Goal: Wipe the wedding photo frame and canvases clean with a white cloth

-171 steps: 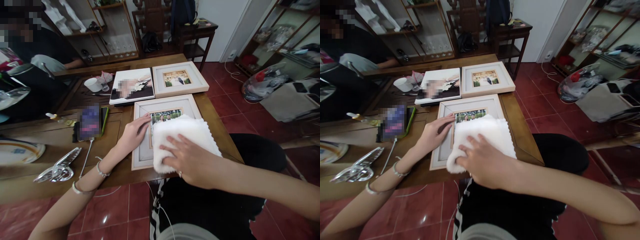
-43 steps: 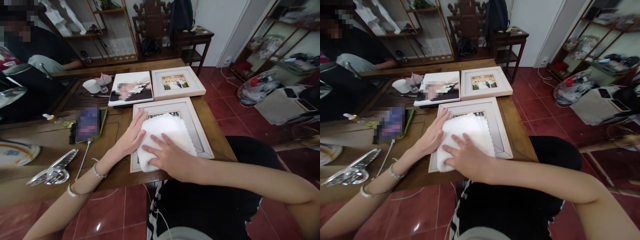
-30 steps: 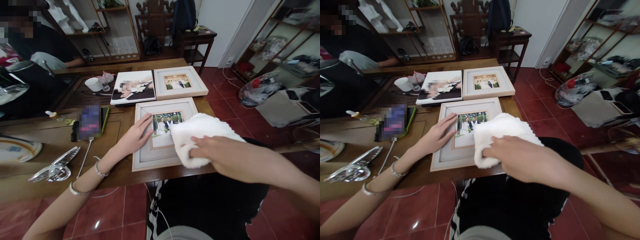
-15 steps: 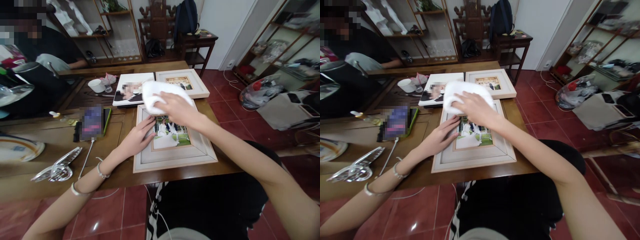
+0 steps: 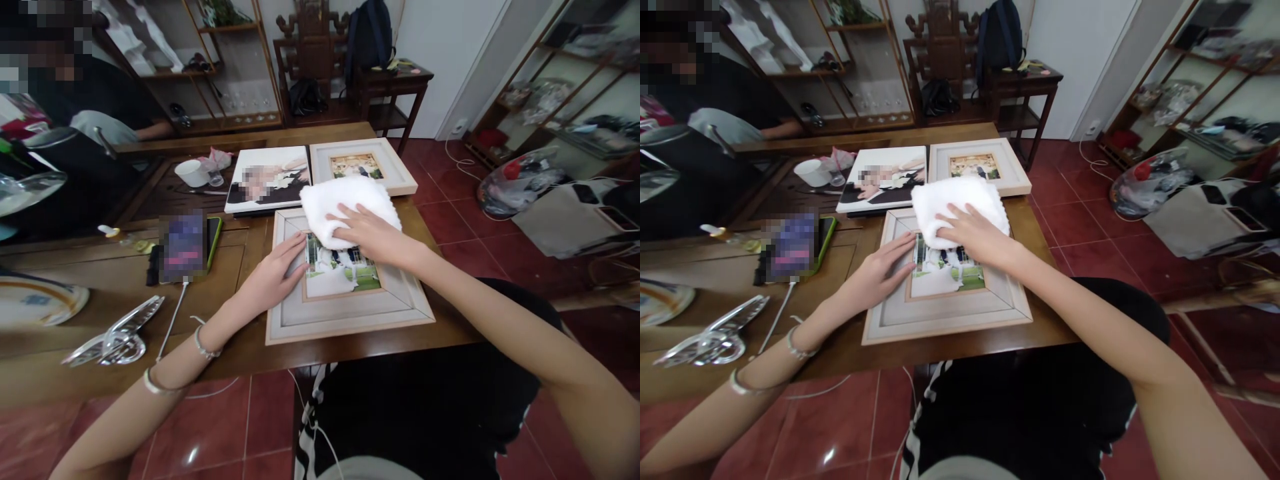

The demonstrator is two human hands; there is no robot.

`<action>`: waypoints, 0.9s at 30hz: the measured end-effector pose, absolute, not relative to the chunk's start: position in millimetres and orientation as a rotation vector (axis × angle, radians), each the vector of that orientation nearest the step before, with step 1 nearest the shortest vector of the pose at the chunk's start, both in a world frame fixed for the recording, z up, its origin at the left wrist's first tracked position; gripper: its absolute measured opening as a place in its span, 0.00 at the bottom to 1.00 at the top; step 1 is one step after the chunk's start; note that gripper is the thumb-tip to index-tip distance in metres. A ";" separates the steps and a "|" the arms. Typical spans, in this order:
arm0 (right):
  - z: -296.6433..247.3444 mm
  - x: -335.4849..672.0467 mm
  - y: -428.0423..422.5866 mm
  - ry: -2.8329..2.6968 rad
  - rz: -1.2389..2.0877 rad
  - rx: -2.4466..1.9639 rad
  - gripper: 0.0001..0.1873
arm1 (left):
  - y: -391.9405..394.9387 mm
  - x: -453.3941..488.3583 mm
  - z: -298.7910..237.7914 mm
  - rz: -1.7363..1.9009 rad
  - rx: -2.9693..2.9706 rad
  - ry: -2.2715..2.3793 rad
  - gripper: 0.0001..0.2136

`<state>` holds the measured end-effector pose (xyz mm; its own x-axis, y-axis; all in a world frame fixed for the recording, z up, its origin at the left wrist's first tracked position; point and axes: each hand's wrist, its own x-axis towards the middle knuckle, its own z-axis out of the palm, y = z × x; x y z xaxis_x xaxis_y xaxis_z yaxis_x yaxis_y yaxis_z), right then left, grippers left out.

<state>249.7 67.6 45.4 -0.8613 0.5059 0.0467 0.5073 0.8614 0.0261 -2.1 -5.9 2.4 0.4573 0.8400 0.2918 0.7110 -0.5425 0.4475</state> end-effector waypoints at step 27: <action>127.1 313.2 -45.3 -2.768 0.119 -0.867 0.26 | -21.5 6.7 -3.6 0.767 2.346 1.503 0.23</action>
<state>313.2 -45.3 127.1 -0.7957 0.5712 0.2014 0.5519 0.8208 -0.1474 6.7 -21.5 -3.6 0.3288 0.8971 0.2950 0.7651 -0.4362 0.4737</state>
